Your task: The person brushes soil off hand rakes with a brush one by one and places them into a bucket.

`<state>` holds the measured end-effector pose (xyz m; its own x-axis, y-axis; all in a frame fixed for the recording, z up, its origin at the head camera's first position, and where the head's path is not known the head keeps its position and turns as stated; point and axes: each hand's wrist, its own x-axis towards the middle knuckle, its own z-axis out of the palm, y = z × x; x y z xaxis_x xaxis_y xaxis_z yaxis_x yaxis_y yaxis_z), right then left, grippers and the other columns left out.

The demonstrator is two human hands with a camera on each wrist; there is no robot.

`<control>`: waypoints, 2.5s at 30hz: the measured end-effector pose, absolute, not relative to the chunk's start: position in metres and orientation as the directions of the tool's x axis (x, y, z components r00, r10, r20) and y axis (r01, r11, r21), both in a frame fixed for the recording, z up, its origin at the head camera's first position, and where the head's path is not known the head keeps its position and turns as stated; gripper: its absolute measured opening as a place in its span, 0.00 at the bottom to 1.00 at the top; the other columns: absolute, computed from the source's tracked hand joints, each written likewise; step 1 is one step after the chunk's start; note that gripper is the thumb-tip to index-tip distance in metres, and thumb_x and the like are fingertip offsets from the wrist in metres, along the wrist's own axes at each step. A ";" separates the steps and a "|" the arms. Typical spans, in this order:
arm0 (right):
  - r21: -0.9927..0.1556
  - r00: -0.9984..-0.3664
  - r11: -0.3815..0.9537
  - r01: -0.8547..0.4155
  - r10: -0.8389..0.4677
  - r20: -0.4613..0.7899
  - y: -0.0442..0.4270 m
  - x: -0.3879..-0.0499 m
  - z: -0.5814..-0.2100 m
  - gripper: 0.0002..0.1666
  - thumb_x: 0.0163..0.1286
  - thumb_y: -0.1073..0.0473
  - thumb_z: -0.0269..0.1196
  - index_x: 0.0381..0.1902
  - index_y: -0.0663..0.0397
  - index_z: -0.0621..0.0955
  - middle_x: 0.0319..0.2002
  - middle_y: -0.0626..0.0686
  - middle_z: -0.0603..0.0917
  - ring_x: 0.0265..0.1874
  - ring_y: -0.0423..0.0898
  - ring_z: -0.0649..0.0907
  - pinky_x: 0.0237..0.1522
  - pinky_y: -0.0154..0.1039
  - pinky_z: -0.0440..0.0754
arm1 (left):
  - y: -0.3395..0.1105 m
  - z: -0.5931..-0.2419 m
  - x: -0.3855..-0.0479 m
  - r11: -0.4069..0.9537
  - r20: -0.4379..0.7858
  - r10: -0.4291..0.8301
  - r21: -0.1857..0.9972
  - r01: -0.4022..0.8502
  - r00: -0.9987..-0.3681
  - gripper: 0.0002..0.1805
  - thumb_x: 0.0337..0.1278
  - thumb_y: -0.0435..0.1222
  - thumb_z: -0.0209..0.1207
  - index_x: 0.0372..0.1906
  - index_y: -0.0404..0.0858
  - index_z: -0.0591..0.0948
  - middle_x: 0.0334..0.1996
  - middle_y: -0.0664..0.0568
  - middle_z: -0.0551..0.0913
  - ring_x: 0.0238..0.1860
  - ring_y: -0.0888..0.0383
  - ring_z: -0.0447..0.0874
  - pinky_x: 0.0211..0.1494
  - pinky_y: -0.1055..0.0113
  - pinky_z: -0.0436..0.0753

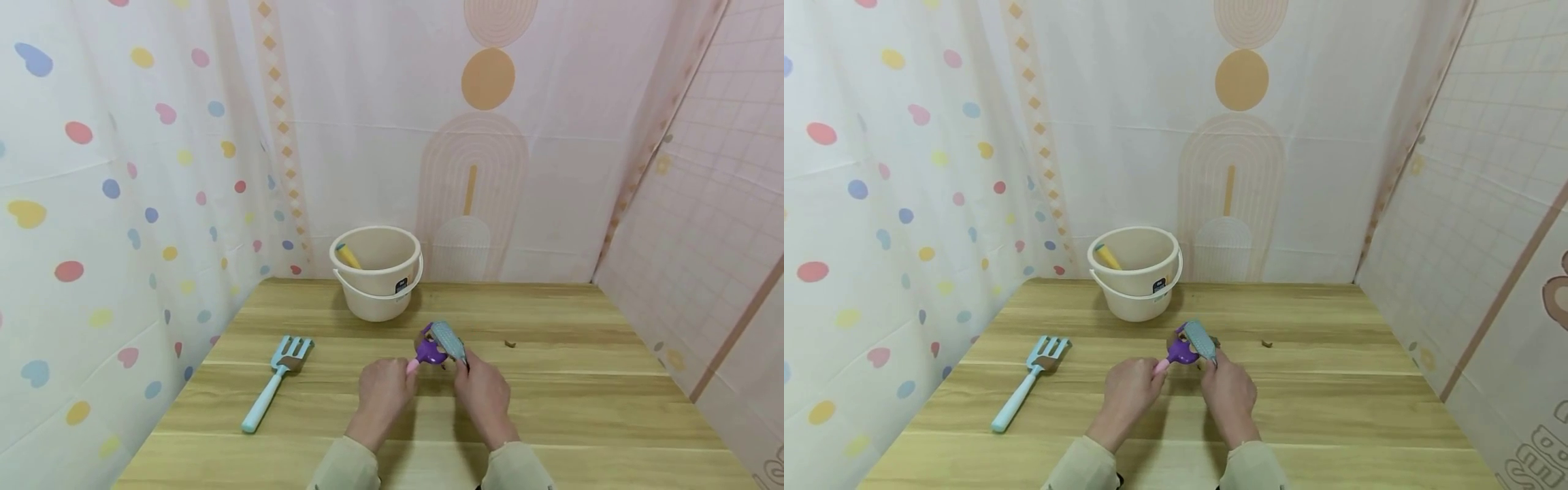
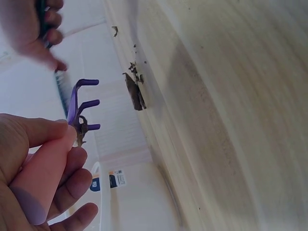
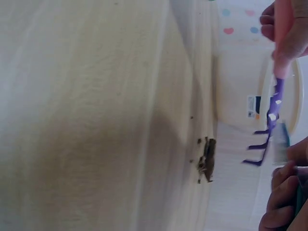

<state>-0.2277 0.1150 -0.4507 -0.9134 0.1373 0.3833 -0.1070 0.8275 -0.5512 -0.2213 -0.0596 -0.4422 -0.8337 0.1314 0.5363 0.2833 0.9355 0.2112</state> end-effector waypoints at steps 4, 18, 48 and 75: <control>-0.559 -0.922 0.827 -0.059 0.170 0.349 0.118 -0.227 -0.455 0.13 0.70 0.57 0.61 0.49 0.53 0.84 0.37 0.59 0.87 0.30 0.61 0.85 0.20 0.51 0.74 | -0.062 -0.441 -0.221 0.936 0.534 0.115 0.223 0.271 -0.837 0.22 0.57 0.42 0.66 0.12 0.43 0.72 0.09 0.54 0.69 0.11 0.56 0.67 0.15 0.63 0.64; -0.577 -0.918 0.816 -0.034 0.203 0.341 0.129 -0.229 -0.449 0.14 0.72 0.57 0.59 0.51 0.54 0.83 0.38 0.62 0.87 0.31 0.63 0.85 0.21 0.52 0.74 | -0.065 -0.440 -0.221 0.938 0.513 0.106 0.232 0.257 -0.852 0.20 0.57 0.42 0.67 0.14 0.42 0.75 0.10 0.53 0.69 0.12 0.56 0.67 0.16 0.63 0.65; -0.570 -0.930 0.808 -0.148 0.083 0.359 0.122 -0.226 -0.448 0.18 0.71 0.53 0.61 0.53 0.54 0.84 0.33 0.58 0.87 0.24 0.53 0.82 0.20 0.47 0.73 | -0.064 -0.442 -0.221 0.920 0.473 0.113 0.283 0.272 -0.874 0.22 0.58 0.42 0.65 0.12 0.45 0.72 0.10 0.56 0.68 0.12 0.58 0.66 0.16 0.65 0.64; -0.570 -0.943 0.815 -0.100 0.105 0.316 0.122 -0.227 -0.459 0.18 0.74 0.52 0.59 0.55 0.54 0.84 0.37 0.57 0.88 0.31 0.56 0.86 0.21 0.47 0.75 | -0.061 -0.441 -0.221 0.922 0.544 0.147 0.226 0.313 -0.826 0.23 0.55 0.40 0.67 0.10 0.45 0.69 0.08 0.56 0.65 0.11 0.60 0.62 0.14 0.66 0.62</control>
